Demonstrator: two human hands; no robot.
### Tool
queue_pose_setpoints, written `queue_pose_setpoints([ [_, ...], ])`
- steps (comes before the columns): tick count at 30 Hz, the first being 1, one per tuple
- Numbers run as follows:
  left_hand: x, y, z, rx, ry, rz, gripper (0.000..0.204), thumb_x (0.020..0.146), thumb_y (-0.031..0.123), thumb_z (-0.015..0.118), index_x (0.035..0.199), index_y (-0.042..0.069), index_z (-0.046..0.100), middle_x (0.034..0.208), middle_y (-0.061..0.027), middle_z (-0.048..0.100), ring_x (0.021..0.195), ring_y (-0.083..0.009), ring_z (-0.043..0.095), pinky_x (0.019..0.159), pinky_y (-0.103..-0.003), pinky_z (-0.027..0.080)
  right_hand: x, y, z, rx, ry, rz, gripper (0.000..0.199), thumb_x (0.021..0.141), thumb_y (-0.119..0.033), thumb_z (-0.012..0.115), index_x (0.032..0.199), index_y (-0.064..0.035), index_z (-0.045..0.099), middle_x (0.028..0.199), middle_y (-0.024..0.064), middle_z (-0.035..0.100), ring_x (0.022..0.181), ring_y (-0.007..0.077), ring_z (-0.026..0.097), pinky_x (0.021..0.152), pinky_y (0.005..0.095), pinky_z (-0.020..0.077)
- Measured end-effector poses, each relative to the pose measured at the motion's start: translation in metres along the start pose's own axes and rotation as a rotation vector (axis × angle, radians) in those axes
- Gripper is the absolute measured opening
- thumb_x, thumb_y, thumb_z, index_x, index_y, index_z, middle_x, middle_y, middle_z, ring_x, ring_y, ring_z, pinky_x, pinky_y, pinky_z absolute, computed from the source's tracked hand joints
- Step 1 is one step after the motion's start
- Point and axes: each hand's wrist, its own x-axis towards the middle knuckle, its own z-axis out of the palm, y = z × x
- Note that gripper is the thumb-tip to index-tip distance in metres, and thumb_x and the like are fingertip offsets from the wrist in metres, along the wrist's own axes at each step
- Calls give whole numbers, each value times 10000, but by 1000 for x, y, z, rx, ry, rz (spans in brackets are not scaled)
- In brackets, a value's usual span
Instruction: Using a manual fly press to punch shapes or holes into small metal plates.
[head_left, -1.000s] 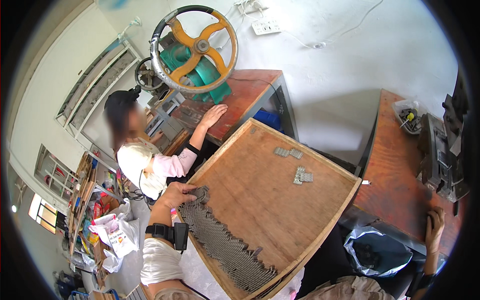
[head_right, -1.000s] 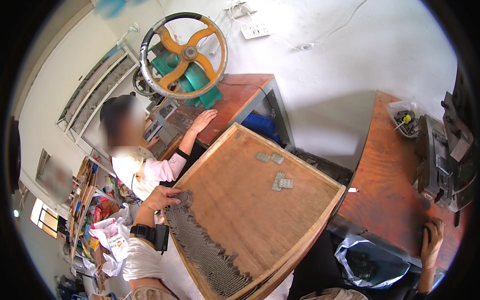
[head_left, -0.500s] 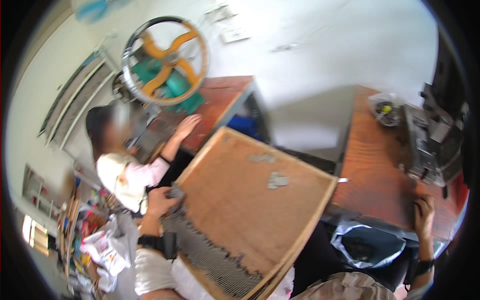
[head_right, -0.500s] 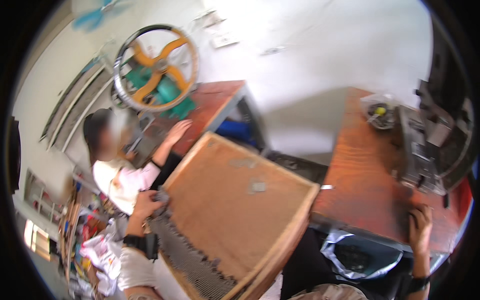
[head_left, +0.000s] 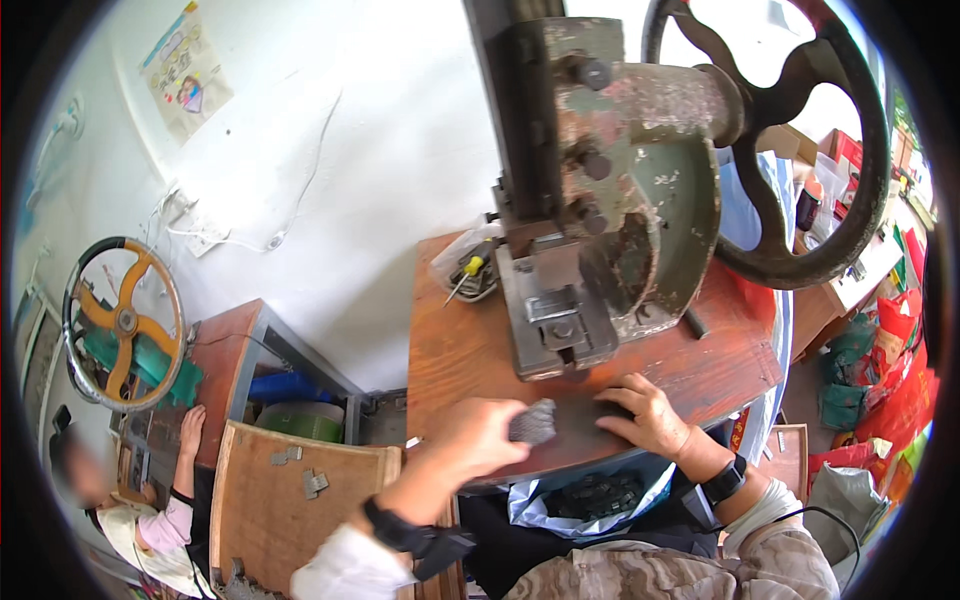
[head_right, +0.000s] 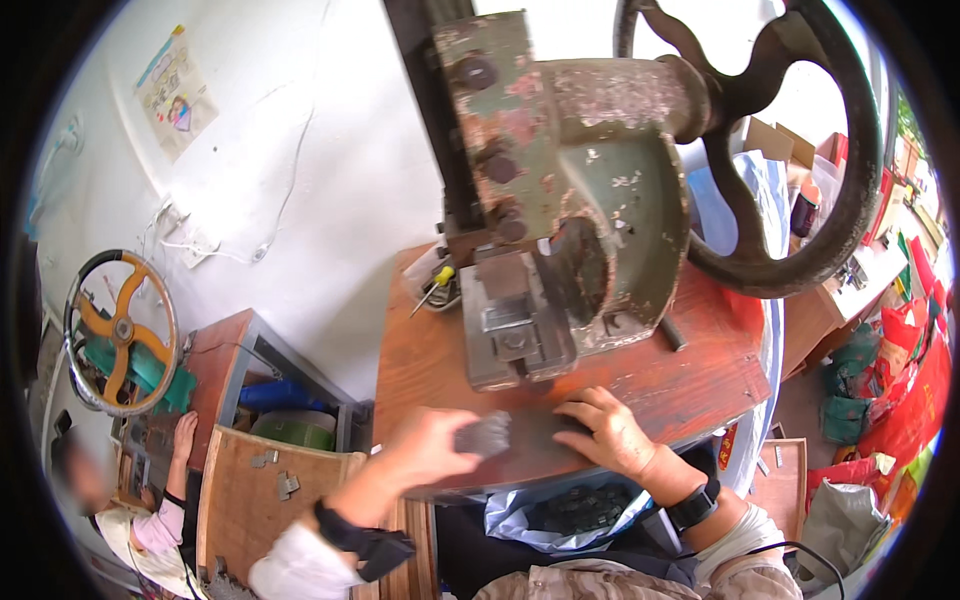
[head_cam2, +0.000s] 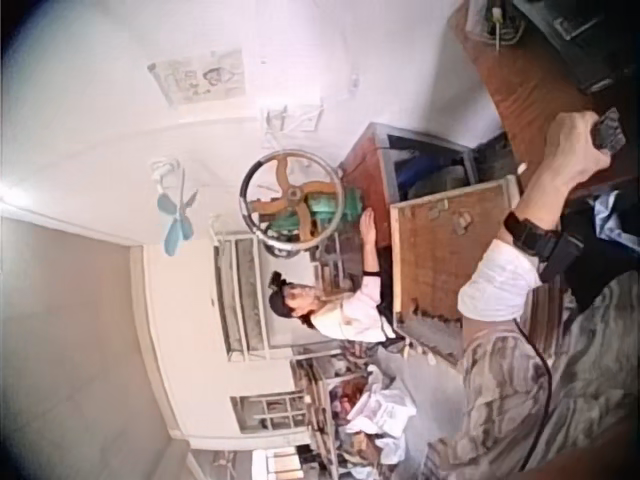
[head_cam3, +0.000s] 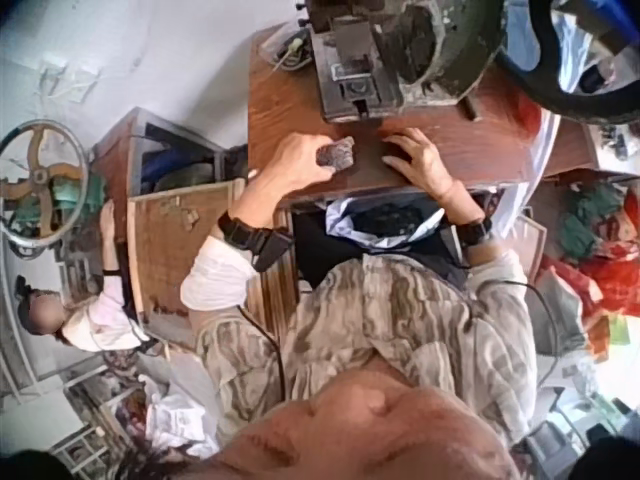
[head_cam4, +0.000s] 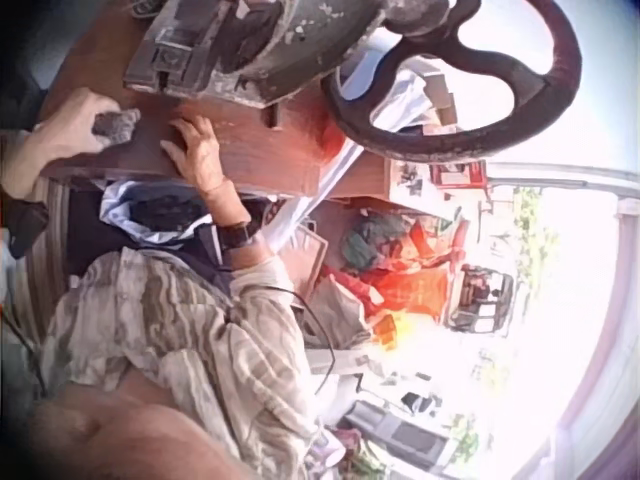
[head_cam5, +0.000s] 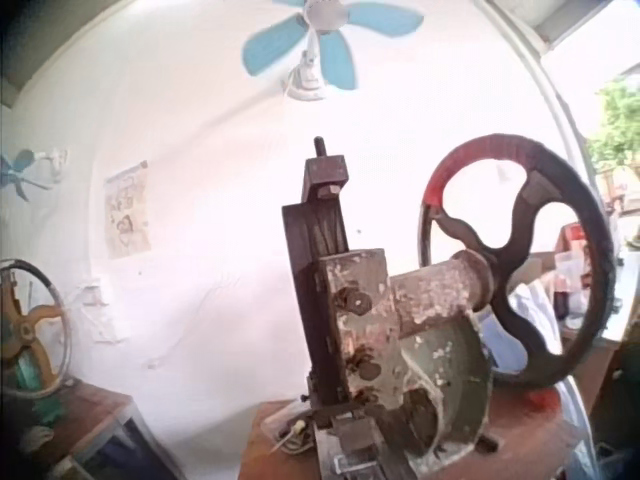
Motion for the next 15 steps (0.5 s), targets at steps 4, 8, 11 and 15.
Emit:
queue_pose_setpoints([
  [4, 31, 25, 54, 93, 52, 55, 455, 688, 255, 733, 1049, 6, 611, 975, -171, 637, 938, -352, 599, 829, -423, 485, 12, -3, 0, 77, -75, -64, 683, 674, -203, 793, 1269, -29, 508, 1186, 174, 568, 1093, 368, 511, 953, 456, 414],
  [8, 25, 18, 62, 11, 149, 125, 569, 678, 219, 755, 1159, -13, 558, 1060, -176, 615, 1027, -367, 553, 910, -446, 438, 17, 12, 9, 74, -165, -93, 654, 659, -166, 778, 1252, -45, 530, 1155, 153, 599, 1048, 334, 532, 944, 420, 387],
  [11, 7, 13, 73, -101, 255, 102, 681, 668, 167, 762, 1264, -20, 489, 1183, -215, 553, 1108, -377, 520, 953, -437, 419, 17, 13, 11, 76, -153, -95, 661, 653, -159, 778, 1254, -44, 528, 1132, 146, 611, 1049, 332, 532, 940, 416, 392],
  [15, 8, 22, 100, -249, 379, 54, 777, 684, 42, 702, 1372, -34, 349, 1299, -259, 441, 1207, -424, 424, 1030, -455, 354, 23, 3, 9, 87, -185, -90, 665, 655, -145, 775, 1261, -40, 524, 1145, 150, 605, 1074, 341, 525, 957, 424, 390],
])
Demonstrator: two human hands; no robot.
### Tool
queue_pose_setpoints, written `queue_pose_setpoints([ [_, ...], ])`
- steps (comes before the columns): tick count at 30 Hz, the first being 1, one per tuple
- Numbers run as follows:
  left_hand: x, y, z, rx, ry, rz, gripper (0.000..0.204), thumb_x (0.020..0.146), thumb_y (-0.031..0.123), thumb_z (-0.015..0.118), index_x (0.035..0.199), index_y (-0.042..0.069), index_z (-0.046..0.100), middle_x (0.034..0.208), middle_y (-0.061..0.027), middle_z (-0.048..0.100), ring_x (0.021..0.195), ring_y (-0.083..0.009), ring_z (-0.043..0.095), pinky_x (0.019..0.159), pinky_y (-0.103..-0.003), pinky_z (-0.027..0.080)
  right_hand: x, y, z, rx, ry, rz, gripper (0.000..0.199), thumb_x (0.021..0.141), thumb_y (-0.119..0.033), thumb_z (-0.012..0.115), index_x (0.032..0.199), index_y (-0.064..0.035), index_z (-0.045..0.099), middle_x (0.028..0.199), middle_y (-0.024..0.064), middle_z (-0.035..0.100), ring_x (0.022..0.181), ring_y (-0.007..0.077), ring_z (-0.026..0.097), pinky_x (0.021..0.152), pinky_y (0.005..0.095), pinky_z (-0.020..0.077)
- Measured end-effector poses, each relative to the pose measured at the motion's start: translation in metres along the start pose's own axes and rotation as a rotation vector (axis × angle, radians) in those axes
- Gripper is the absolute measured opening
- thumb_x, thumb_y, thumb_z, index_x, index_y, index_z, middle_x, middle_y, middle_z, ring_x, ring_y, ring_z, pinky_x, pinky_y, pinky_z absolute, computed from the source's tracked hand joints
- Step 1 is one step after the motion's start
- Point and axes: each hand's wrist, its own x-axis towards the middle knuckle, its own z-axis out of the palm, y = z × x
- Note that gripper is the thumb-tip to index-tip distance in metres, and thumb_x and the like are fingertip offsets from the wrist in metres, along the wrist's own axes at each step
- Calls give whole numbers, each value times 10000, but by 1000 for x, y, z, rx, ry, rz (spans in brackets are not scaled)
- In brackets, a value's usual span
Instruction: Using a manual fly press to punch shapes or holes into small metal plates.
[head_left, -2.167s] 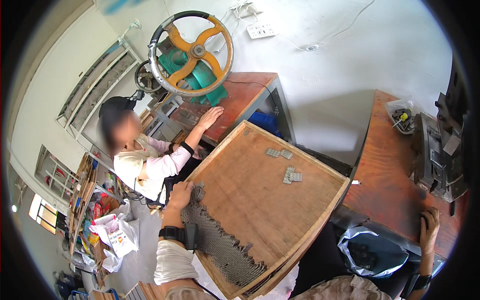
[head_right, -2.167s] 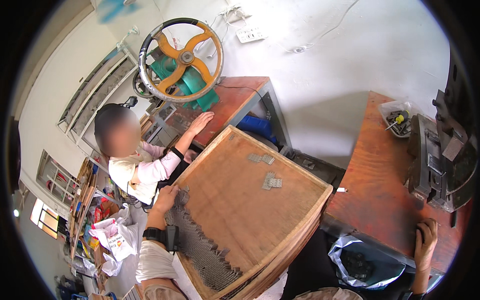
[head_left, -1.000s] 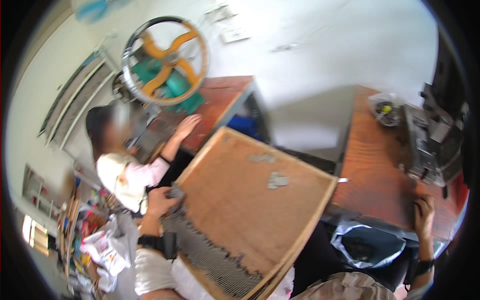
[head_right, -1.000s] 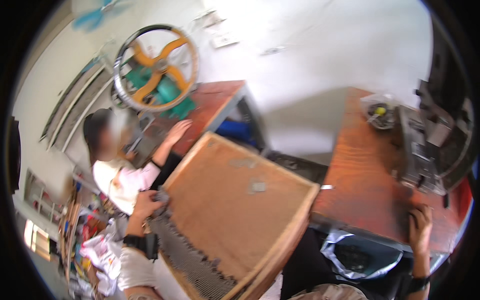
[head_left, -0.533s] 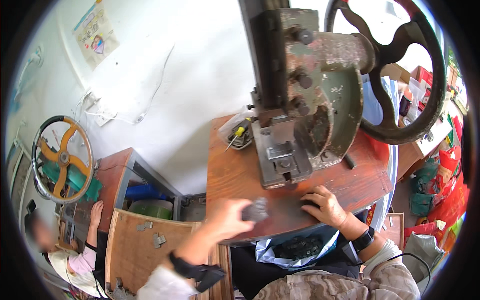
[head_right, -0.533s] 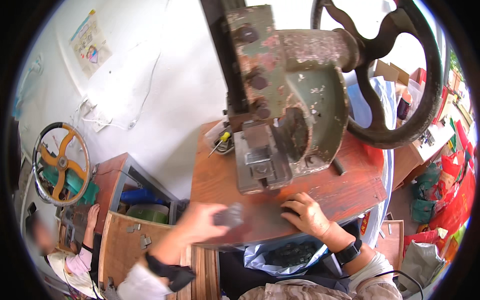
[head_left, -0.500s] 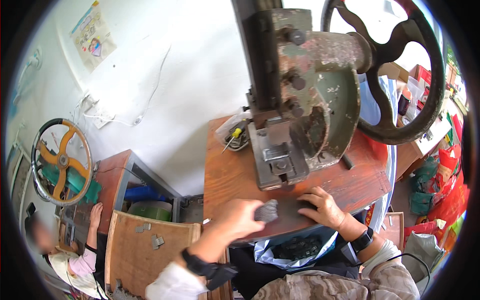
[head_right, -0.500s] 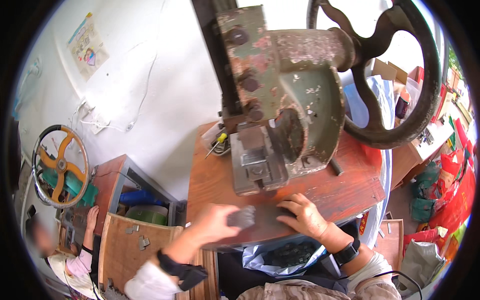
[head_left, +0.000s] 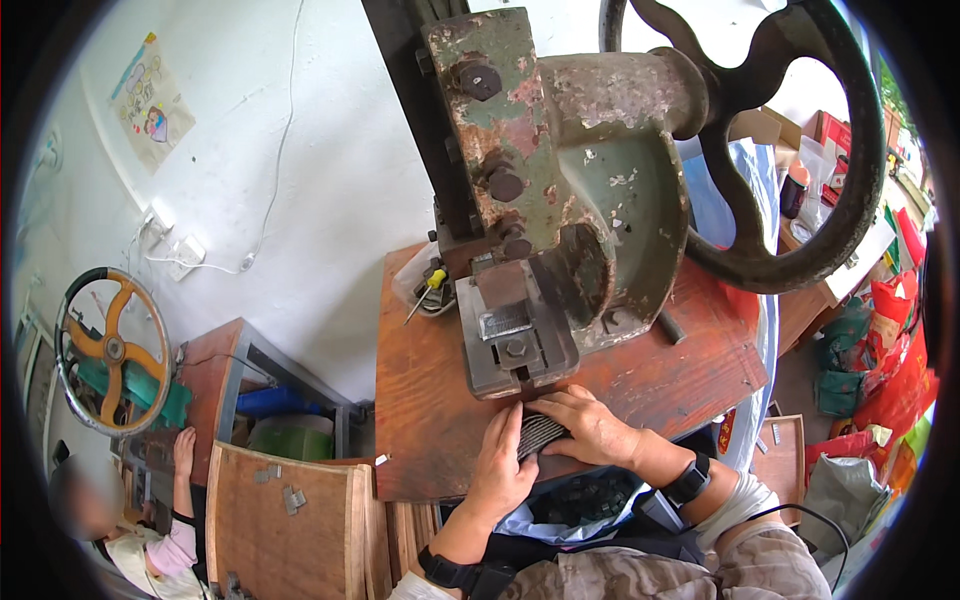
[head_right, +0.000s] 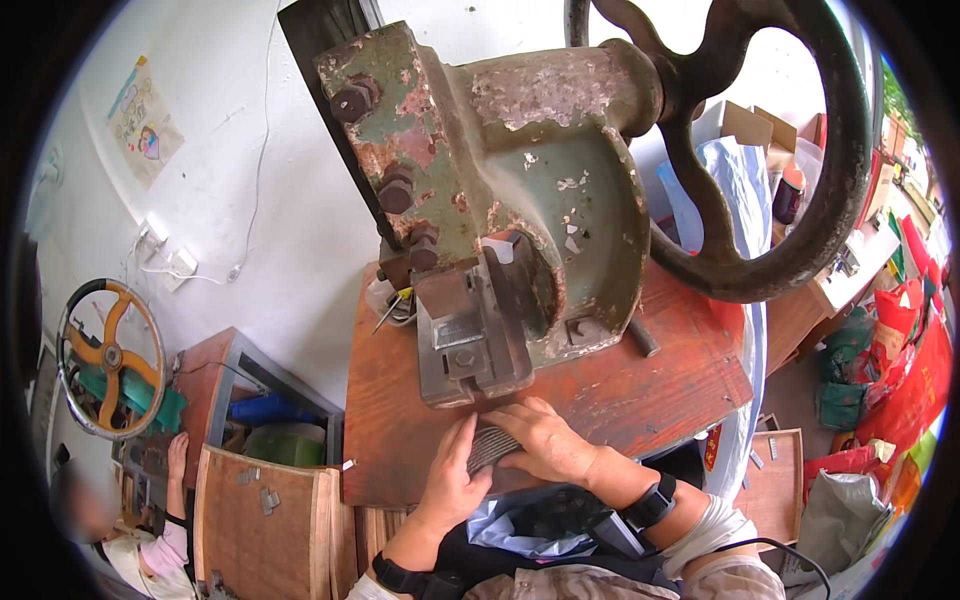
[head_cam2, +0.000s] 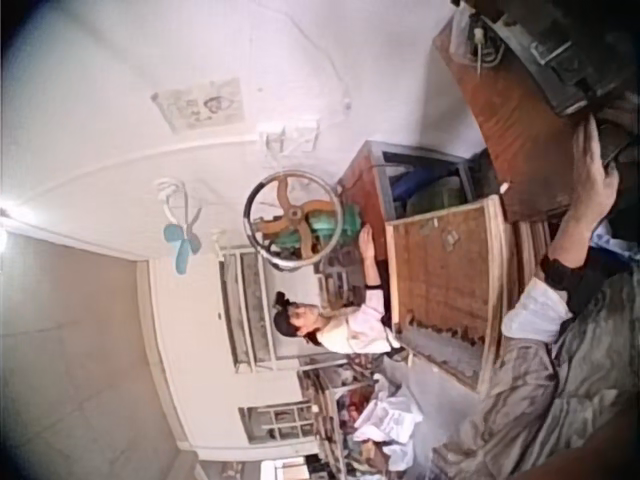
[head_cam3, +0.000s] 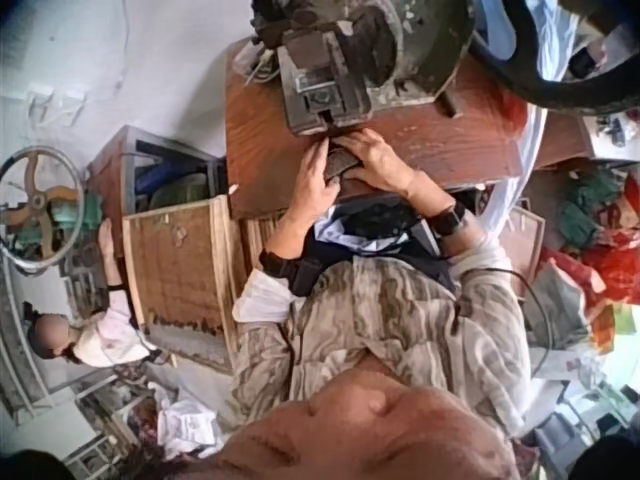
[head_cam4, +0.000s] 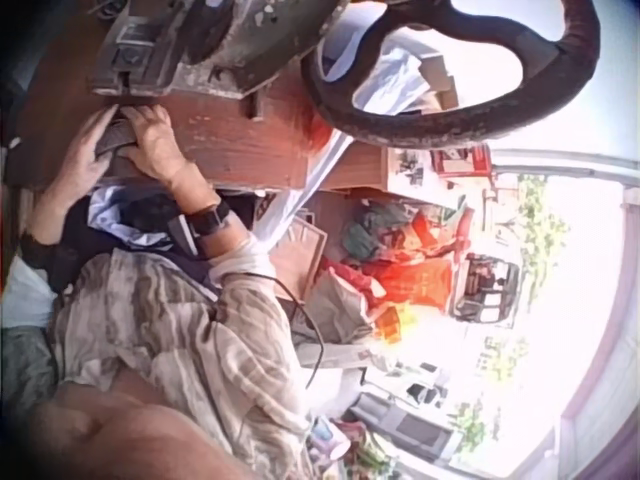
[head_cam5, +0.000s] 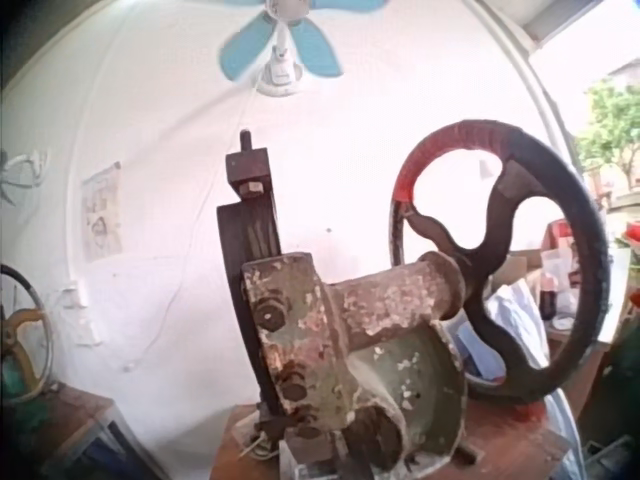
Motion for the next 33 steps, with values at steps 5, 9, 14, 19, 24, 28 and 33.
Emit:
queue_pose_setpoints([
  [5, 8, -4, 1, 89, 31, 43, 723, 705, 28, 678, 1362, -23, 382, 1242, -230, 494, 1153, -394, 479, 970, -414, 411, -5, 8, -7, 58, 69, 84, 703, 647, -93, 770, 1291, -30, 497, 1164, 173, 588, 1114, 366, 507, 983, 441, 393],
  [9, 7, -10, 4, 46, -4, 24, 763, 682, 19, 710, 1371, -1, 380, 1241, -223, 488, 1137, -394, 470, 976, -429, 394, -2, 10, 9, -13, 26, 63, 731, 636, -100, 783, 1302, -34, 490, 1172, 170, 594, 1104, 345, 520, 970, 423, 406],
  [14, 7, -5, -2, 28, 65, 1, 738, 669, 43, 736, 1345, 34, 438, 1139, -193, 552, 1071, -361, 522, 917, -411, 440, -8, 6, -10, -78, -30, 120, 855, 653, -327, 788, 1348, 6, 419, 1302, 212, 482, 1236, 398, 395, 1028, 488, 331],
  [19, 8, -1, 2, 72, 54, 2, 739, 669, 30, 728, 1341, 4, 421, 1187, -205, 526, 1086, -381, 497, 949, -430, 411, -15, -7, 1, -507, -191, 347, 1119, 622, -714, 637, 1389, 45, 339, 1455, 233, 293, 1396, 435, 137, 1052, 681, 135],
  [24, 8, -5, 0, 74, 60, 10, 744, 653, 39, 742, 1326, -8, 428, 1184, -204, 533, 1085, -392, 485, 959, -440, 394, -9, -12, 9, -484, -228, 267, 1058, 649, -646, 667, 1386, 43, 346, 1447, 221, 317, 1383, 418, 186, 1062, 655, 152],
  [28, 9, -5, -6, 106, 51, 6, 651, 650, 86, 776, 1243, -7, 524, 1110, -173, 593, 1022, -368, 528, 903, -421, 431, -1, 0, -4, -141, -35, 54, 849, 676, -298, 774, 1362, 21, 389, 1339, 206, 456, 1251, 389, 385, 1039, 500, 290],
  [33, 9, -7, -13, 115, -17, 51, 619, 698, 123, 751, 1248, -11, 502, 1131, -177, 579, 1020, -378, 513, 900, -451, 417, 0, 7, -5, 47, -101, 81, 753, 700, -240, 761, 1330, 11, 435, 1329, 202, 464, 1250, 381, 387, 1053, 461, 301],
])
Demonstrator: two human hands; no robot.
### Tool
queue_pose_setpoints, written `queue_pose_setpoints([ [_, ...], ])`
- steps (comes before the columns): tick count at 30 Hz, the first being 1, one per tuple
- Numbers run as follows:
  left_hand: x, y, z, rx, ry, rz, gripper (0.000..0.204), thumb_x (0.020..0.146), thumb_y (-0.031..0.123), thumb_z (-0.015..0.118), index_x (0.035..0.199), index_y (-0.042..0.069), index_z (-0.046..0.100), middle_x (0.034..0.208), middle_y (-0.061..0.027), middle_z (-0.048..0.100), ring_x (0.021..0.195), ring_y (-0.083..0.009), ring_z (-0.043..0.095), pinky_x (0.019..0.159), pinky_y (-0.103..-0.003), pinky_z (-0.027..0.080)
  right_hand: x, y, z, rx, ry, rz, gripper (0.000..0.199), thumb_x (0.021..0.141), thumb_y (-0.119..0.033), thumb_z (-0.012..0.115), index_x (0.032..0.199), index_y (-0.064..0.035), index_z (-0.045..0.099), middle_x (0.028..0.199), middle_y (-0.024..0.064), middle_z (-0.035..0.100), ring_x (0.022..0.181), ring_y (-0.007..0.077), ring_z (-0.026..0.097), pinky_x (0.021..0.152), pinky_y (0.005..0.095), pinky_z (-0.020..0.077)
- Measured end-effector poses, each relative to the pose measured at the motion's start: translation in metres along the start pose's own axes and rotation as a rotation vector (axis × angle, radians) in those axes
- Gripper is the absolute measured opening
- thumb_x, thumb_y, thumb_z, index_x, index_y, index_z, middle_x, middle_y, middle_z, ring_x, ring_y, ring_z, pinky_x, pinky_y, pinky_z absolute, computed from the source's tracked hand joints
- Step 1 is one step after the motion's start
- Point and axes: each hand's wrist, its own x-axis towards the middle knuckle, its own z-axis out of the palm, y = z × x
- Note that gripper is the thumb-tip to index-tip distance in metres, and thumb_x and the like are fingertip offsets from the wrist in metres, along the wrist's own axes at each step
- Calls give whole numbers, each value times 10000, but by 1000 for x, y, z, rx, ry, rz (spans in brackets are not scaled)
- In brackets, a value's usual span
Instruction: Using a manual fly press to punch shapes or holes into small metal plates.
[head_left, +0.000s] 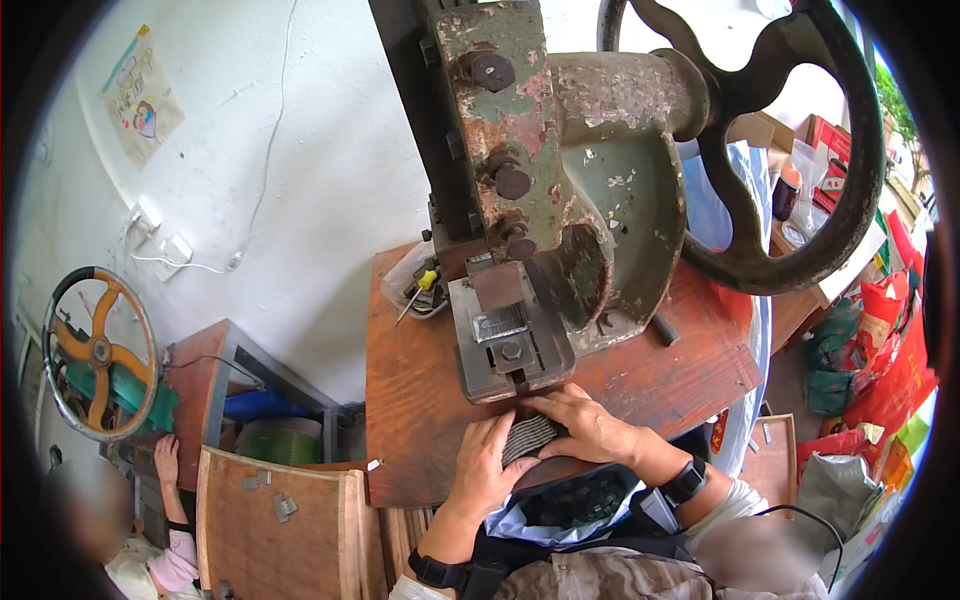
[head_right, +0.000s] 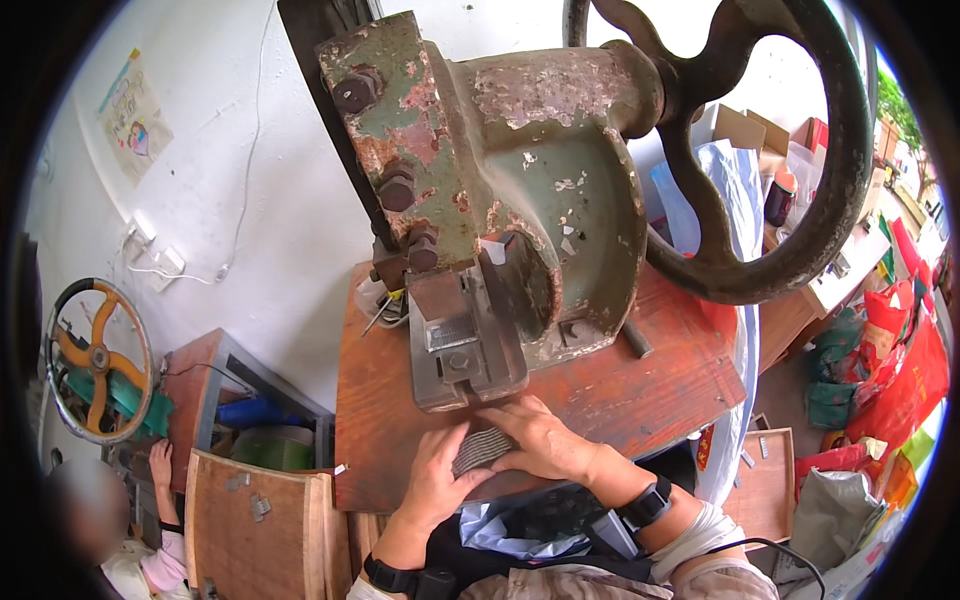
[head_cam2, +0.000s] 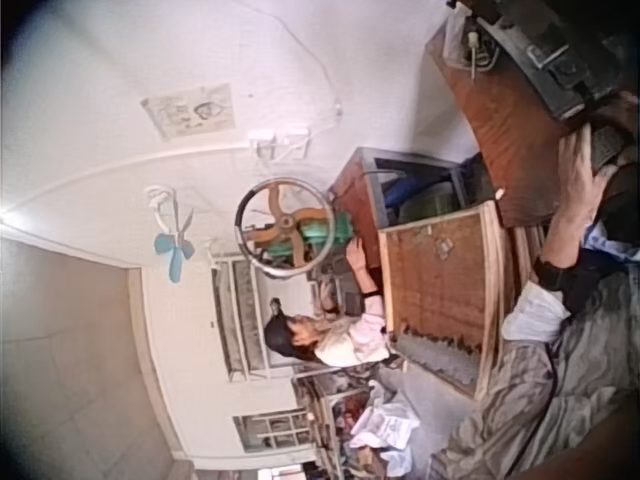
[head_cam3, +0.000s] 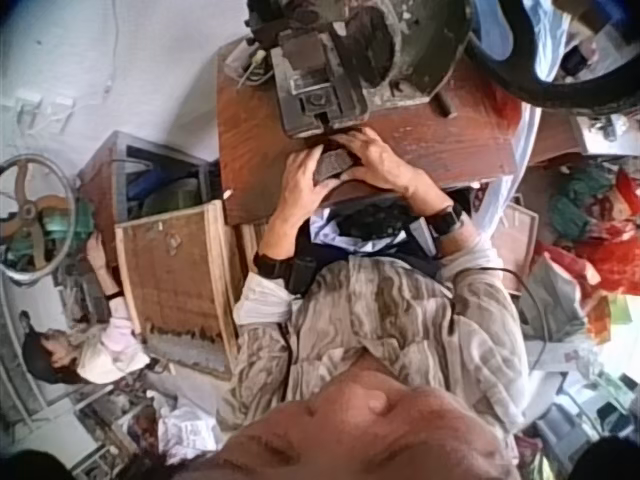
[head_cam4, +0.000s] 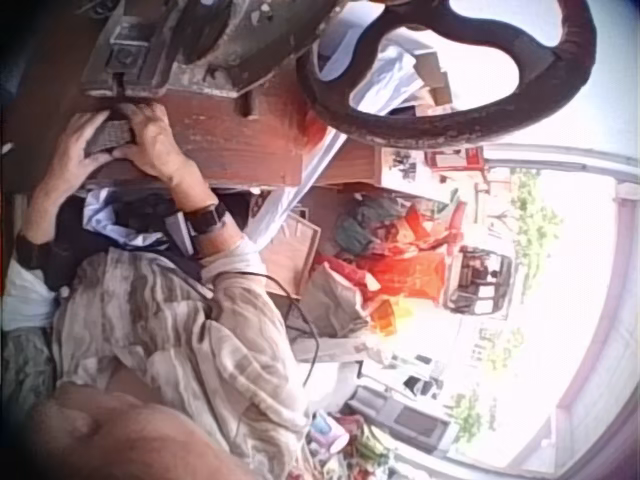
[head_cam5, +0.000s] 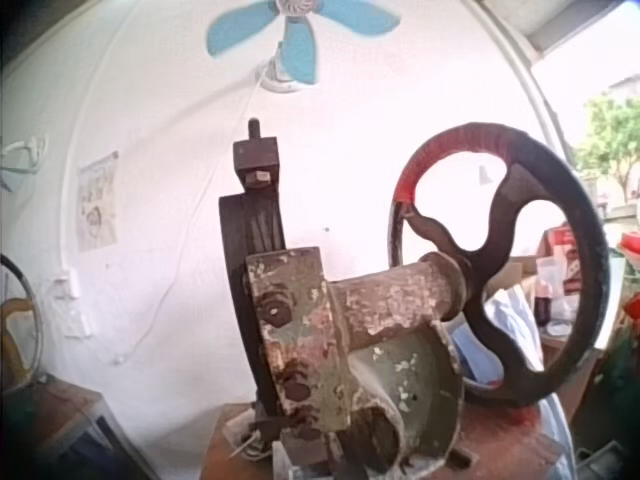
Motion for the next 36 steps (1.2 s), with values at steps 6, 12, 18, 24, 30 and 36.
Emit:
queue_pose_setpoints([
  [6, -1, 1, 10, 125, 54, 19, 558, 715, 197, 752, 1192, -7, 545, 1144, -171, 565, 1031, -364, 516, 891, -437, 430, -12, -20, 19, -506, 21, 138, 822, 742, -434, 697, 1365, 8, 394, 1399, 201, 378, 1324, 381, 302, 1077, 543, 240],
  [12, 2, 3, 11, 150, 58, -15, 557, 693, 182, 764, 1172, -7, 551, 1122, -174, 565, 1006, -368, 517, 873, -435, 432, -5, -1, 5, -183, 136, -24, 731, 717, -251, 750, 1344, -29, 446, 1275, 153, 532, 1230, 343, 425, 1033, 480, 297],
  [18, -3, -8, -2, -31, 66, -2, 577, 674, 139, 770, 1192, -9, 560, 1129, -175, 593, 1023, -348, 552, 894, -414, 456, 1, 8, 10, -144, 91, -50, 582, 710, -192, 749, 1254, -100, 562, 1218, 91, 580, 1176, 300, 460, 1023, 454, 299],
  [24, 7, 6, -2, 140, -3, -62, 499, 650, 132, 766, 1104, 3, 602, 1049, -161, 613, 993, -355, 566, 855, -410, 464, 3, 5, 5, -115, 84, -48, 550, 712, -179, 740, 1230, -103, 575, 1194, 92, 589, 1166, 302, 463, 1027, 445, 292],
  [30, -9, 8, -10, 92, 97, -116, 411, 653, 104, 754, 1030, -7, 631, 909, -155, 640, 838, -317, 628, 732, -381, 502, 4, 5, 4, 20, 164, -82, 525, 737, -206, 736, 1222, -86, 575, 1188, 108, 601, 1155, 325, 477, 1016, 423, 321],
  [36, -1, 22, -80, -237, 301, -408, 366, 716, 8, 708, 1056, -101, 626, 794, -79, 669, 652, -87, 588, 575, -241, 485, -3, 10, 7, 14, 178, -72, 490, 748, -219, 733, 1203, -104, 590, 1122, 112, 631, 1047, 334, 537, 977, 406, 369],
])
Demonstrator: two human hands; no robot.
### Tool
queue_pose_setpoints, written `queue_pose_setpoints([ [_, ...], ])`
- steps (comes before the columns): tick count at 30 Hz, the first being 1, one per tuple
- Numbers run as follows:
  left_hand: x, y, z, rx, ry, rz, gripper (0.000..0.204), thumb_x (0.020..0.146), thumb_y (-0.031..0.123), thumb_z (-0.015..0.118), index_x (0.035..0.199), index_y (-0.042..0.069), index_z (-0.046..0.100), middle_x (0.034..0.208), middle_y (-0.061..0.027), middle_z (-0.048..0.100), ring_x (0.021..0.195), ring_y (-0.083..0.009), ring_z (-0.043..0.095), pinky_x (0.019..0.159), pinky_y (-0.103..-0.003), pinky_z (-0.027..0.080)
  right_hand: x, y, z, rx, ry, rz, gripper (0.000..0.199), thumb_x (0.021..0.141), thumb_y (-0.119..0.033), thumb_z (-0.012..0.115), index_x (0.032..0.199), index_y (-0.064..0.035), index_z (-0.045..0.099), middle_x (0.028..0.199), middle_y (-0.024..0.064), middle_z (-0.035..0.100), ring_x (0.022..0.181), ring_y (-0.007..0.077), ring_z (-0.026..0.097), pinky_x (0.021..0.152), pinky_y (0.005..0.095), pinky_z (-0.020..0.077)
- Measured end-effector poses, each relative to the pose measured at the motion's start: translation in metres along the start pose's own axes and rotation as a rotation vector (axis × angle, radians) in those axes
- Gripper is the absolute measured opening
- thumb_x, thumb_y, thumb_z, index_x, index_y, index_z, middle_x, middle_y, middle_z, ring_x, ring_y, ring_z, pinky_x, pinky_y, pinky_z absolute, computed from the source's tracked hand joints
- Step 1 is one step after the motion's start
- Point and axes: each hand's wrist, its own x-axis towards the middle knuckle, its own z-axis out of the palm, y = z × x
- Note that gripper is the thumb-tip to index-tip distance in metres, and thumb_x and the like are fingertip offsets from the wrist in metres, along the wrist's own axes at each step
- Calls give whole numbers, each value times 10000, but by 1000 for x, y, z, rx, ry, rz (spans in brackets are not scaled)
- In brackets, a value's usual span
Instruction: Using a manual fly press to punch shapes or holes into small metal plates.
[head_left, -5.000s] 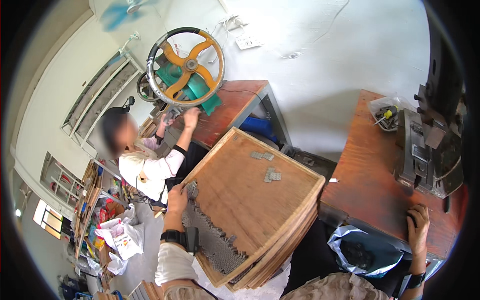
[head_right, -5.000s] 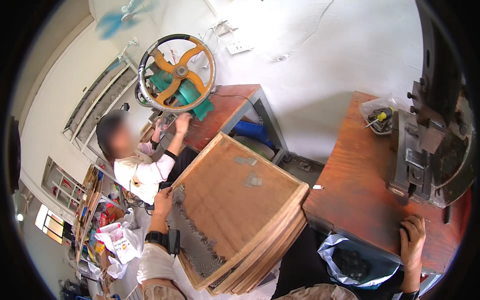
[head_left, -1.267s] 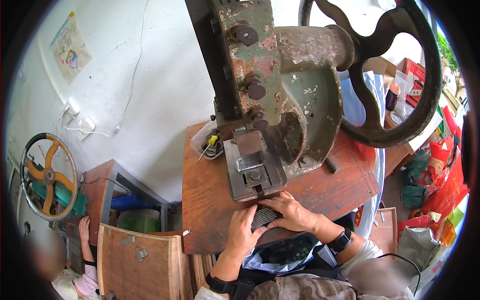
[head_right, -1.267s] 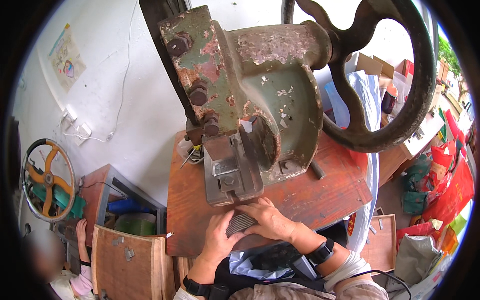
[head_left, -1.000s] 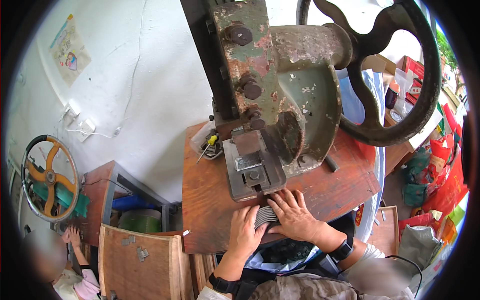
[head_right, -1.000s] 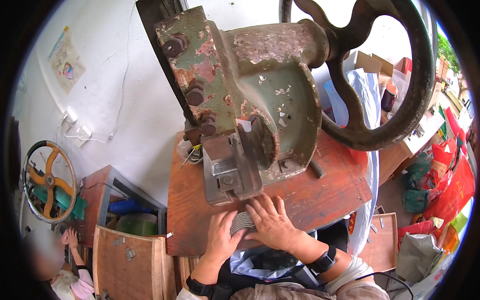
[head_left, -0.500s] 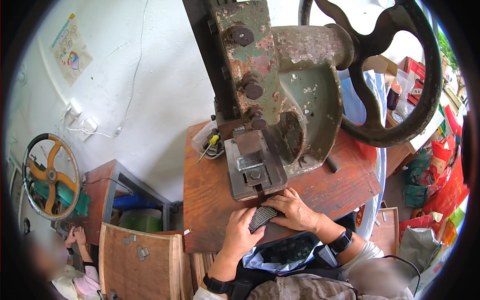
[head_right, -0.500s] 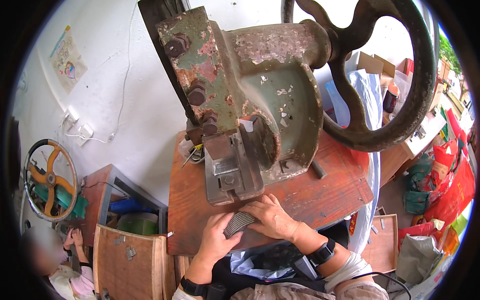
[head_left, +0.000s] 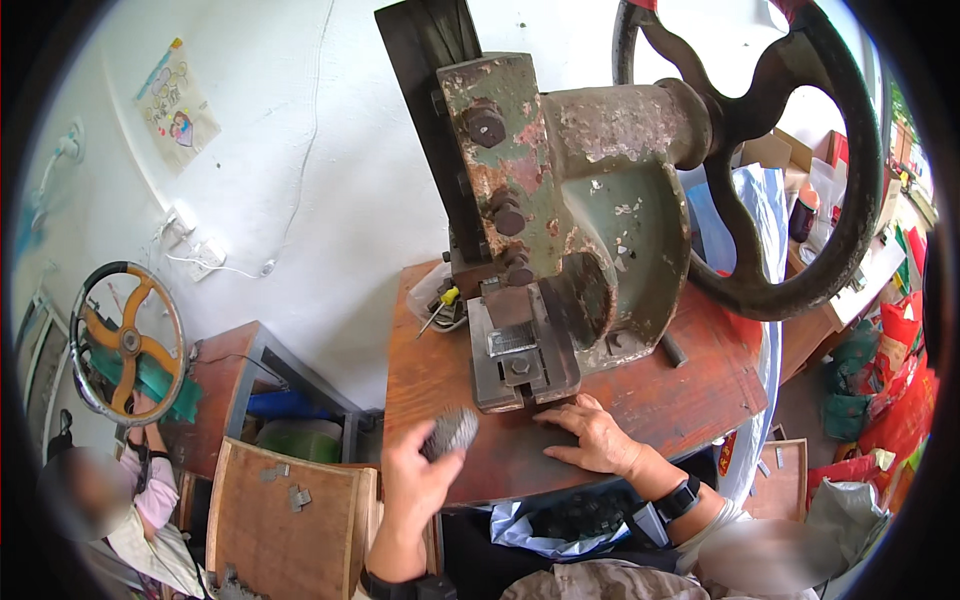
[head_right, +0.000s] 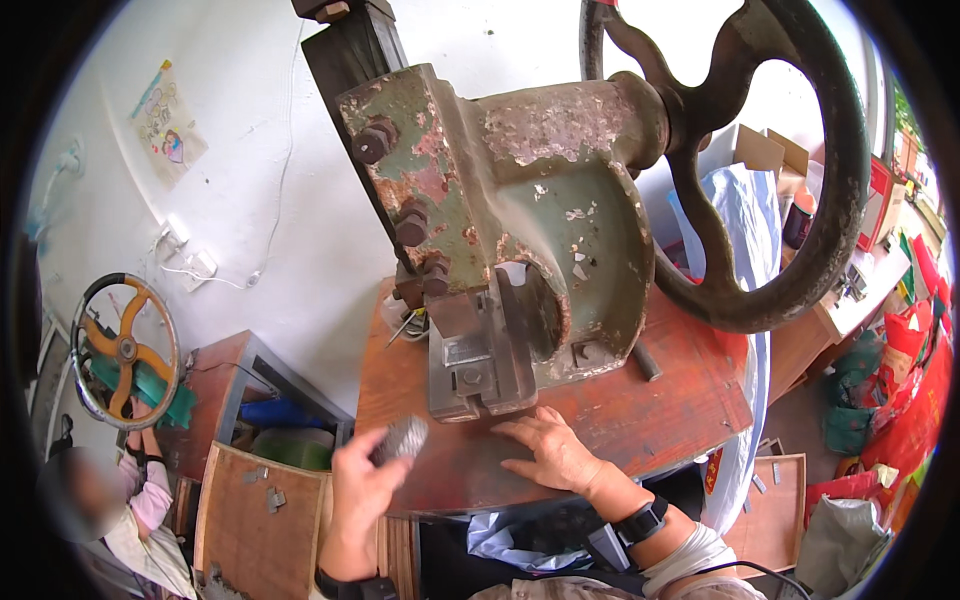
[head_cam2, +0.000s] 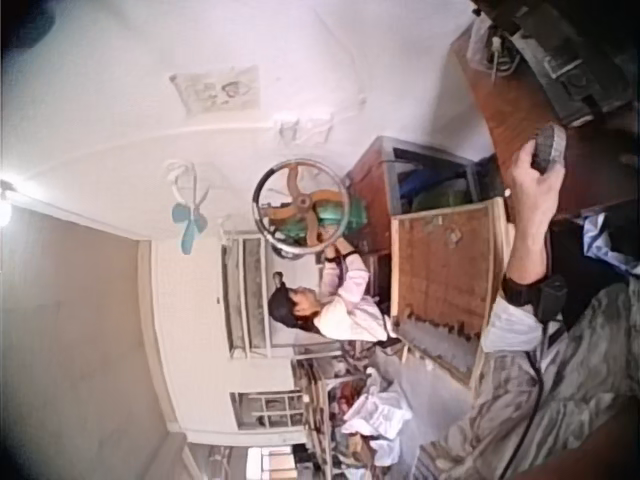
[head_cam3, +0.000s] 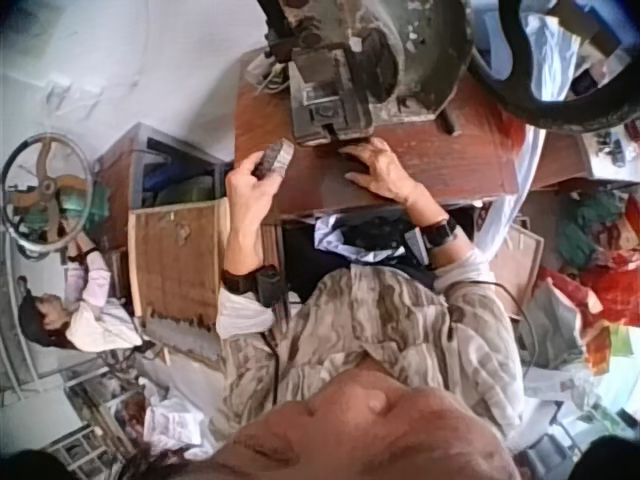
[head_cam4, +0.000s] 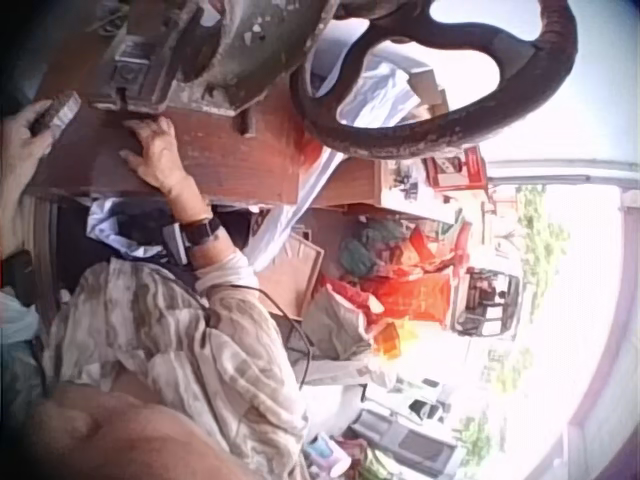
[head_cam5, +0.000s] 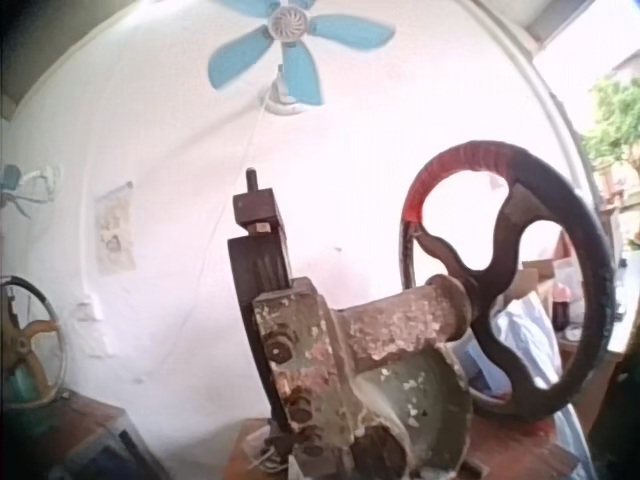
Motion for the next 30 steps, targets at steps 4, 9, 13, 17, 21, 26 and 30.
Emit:
queue_pose_setpoints([
  [4, 64, 19, 39, 245, 154, 145, 368, 629, 204, 708, 903, -37, 660, 764, -207, 628, 698, -325, 622, 654, -401, 492, -2, 1, 1, -79, -10, -23, 427, 740, -204, 731, 1144, -120, 623, 1078, 93, 641, 1009, 308, 548, 949, 413, 395],
  [9, 111, 34, 92, 435, 204, 147, 287, 637, 174, 708, 851, -12, 665, 812, -226, 652, 801, -410, 622, 748, -459, 497, -3, 6, 8, -67, 11, -55, 382, 735, -190, 729, 1099, -117, 639, 1088, 84, 637, 1006, 305, 548, 950, 418, 397],
  [13, 113, 56, 103, 401, 164, 54, 275, 658, 154, 717, 878, -4, 672, 783, -205, 657, 790, -388, 634, 746, -431, 499, -3, 3, 3, -70, 16, -52, 358, 737, -182, 724, 1080, -116, 645, 1086, 82, 633, 1005, 304, 555, 952, 414, 398],
  [17, 123, 27, 90, -86, -11, 21, 278, 744, 163, 657, 969, -1, 668, 785, -143, 684, 774, -244, 667, 725, -349, 498, -4, 5, 3, -58, 53, -42, 351, 735, -179, 724, 1070, -109, 647, 1080, 81, 631, 1011, 297, 557, 953, 401, 397],
  [21, 132, 7, 76, 80, -18, 126, 265, 783, -29, 532, 990, 56, 674, 879, -123, 677, 759, -292, 646, 738, -370, 506, -2, -4, -8, 63, 199, -35, 254, 757, -97, 708, 1006, -81, 662, 1009, 96, 644, 959, 295, 586, 865, 391, 457],
  [26, 125, -13, 90, 396, 102, 434, 396, 735, -46, 562, 1104, 88, 616, 1049, -160, 597, 974, -395, 555, 860, -459, 460, 33, -20, -33, -7, 517, 51, 205, 724, -64, 737, 908, -36, 650, 867, 126, 632, 836, 321, 606, 718, 398, 501],
  [30, 128, -19, 93, 251, 54, 356, 419, 753, -59, 556, 1146, 83, 585, 1017, -167, 577, 973, -368, 548, 874, -438, 458, 88, -10, -36, -220, 488, -29, 229, 692, -141, 760, 859, -40, 640, 846, 124, 609, 813, 334, 595, 714, 404, 499],
])
